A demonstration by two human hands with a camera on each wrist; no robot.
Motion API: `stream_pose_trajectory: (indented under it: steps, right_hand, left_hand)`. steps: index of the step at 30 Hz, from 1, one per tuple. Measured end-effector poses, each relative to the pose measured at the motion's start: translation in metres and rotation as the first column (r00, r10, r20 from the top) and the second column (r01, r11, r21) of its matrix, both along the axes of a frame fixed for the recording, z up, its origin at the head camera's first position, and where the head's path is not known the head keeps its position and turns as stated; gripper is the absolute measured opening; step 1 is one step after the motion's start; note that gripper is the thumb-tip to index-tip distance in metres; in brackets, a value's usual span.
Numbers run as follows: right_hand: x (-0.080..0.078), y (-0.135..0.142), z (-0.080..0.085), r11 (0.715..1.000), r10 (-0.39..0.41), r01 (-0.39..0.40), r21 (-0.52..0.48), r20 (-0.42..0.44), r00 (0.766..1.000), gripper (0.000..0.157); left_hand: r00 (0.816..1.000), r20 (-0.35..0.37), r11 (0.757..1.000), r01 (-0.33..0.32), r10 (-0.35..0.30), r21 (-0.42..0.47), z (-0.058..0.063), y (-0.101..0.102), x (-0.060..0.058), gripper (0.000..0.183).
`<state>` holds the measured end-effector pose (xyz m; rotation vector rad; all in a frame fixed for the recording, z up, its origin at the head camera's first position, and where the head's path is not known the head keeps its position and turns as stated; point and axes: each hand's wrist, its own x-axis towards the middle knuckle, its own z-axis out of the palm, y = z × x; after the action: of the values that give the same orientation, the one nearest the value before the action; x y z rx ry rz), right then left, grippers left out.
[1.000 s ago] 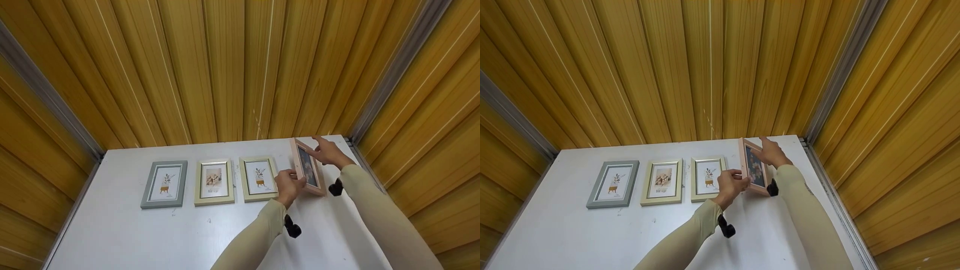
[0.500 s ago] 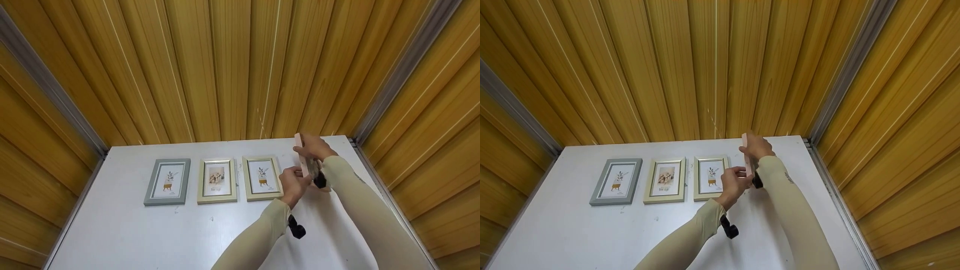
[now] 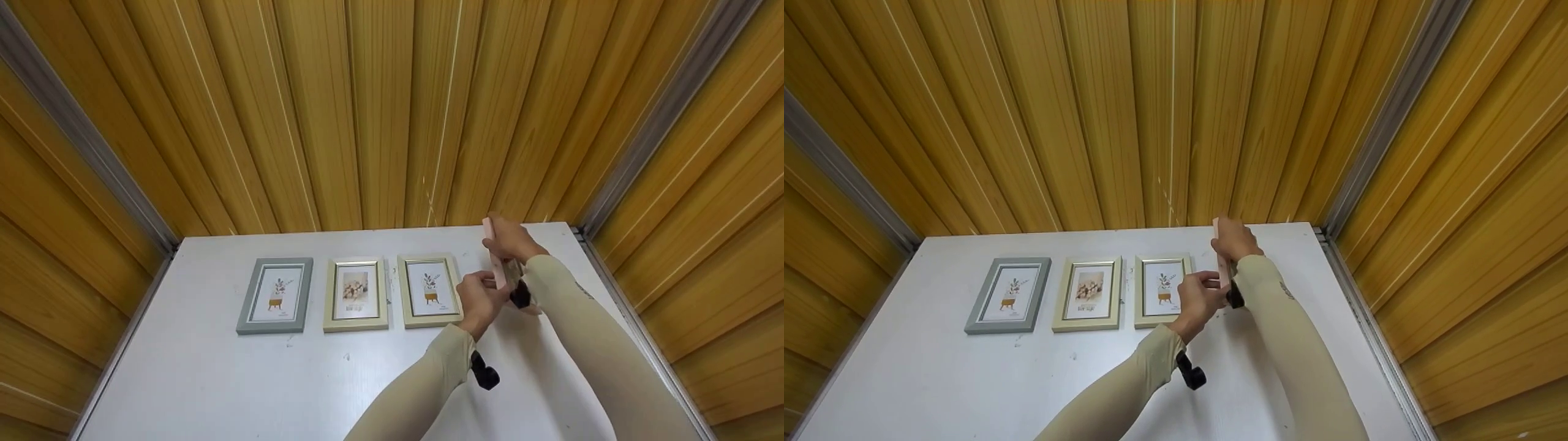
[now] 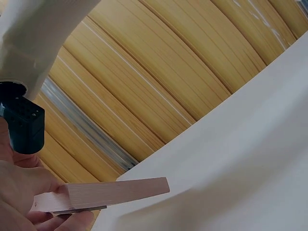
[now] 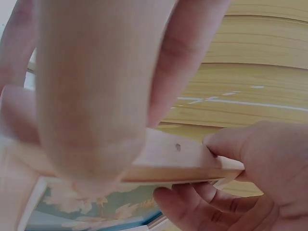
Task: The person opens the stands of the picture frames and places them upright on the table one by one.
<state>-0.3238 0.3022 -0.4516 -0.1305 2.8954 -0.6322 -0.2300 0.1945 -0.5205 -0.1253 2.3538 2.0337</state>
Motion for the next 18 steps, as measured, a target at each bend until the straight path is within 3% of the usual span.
stream_pose_trajectory:
  steps: [8,12,18]
  right_hand:
    - [-0.001,0.011,0.009,0.996,0.053,-0.060,-0.068,-0.097,0.994,0.053]
    - [0.001,0.016,0.013,0.986,0.047,-0.057,-0.157,-0.071,0.996,0.058]
    - [0.004,0.027,0.020,0.957,-0.001,0.013,-0.289,0.040,0.999,0.071]
  left_hand:
    - [0.999,-0.024,0.999,0.023,-0.023,0.027,0.012,-0.002,-0.002,0.019]
    - [0.999,-0.033,1.000,0.020,-0.020,-0.001,0.018,-0.001,0.000,0.022]
    - [0.997,-0.071,0.999,0.022,-0.024,-0.031,0.023,0.000,0.003,0.027]
